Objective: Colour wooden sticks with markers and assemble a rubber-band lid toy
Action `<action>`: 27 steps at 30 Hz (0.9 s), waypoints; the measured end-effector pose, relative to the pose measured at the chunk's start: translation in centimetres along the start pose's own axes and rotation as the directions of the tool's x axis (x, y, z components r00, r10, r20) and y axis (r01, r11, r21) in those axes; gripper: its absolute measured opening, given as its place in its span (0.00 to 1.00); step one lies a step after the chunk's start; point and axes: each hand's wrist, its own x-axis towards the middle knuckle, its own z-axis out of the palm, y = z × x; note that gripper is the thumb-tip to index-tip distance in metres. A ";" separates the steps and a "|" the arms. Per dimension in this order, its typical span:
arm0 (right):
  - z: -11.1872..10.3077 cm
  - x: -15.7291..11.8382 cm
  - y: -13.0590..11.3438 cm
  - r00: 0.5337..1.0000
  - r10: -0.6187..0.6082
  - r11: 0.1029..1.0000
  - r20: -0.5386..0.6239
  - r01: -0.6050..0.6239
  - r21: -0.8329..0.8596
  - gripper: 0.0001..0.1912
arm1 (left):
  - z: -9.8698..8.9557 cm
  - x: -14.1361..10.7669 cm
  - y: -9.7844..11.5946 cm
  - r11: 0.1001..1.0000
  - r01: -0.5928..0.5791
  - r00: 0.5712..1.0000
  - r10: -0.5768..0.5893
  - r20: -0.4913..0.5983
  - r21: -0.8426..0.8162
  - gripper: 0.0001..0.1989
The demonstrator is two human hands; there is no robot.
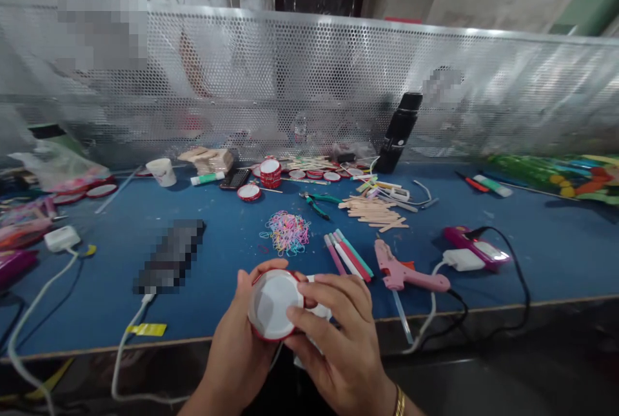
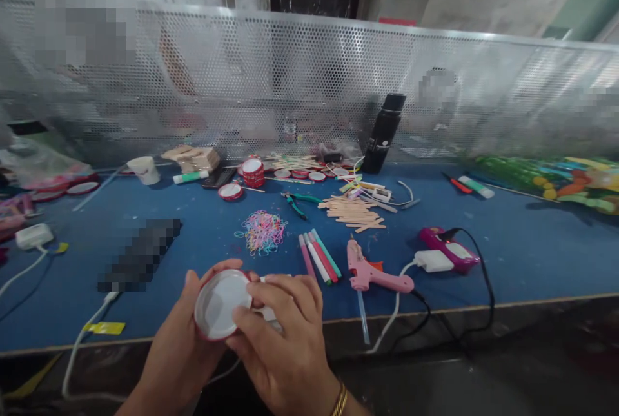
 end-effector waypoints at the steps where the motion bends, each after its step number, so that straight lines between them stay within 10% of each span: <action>1: 0.0 0.0 -0.1 1.000 -0.005 1.000 -0.020 0.005 0.006 0.09 | -0.4 -0.3 -0.1 1.000 0.006 1.000 -0.006 0.027 -0.001 0.25; 6: 0.0 -0.6 -0.1 0.999 -0.006 0.999 -0.048 0.008 0.033 0.10 | -1.5 -1.6 -0.2 0.997 -0.032 0.995 0.024 0.102 0.074 0.31; 11: -0.1 -2.5 0.3 0.999 -0.005 0.999 0.041 0.006 -0.032 0.13 | -1.5 -1.2 1.3 0.915 -0.324 0.914 0.368 -0.169 0.243 0.37; 16: 0.1 -4.9 1.0 0.992 0.051 0.993 0.114 -0.038 -0.111 0.11 | -1.7 -0.5 2.5 0.895 -0.372 0.859 0.432 -0.273 0.247 0.31; 27: 1.1 -5.4 1.6 0.997 0.060 0.997 0.047 -0.058 -0.042 0.10 | 1.4 2.1 0.2 0.939 -0.342 0.929 0.341 -0.142 0.023 0.29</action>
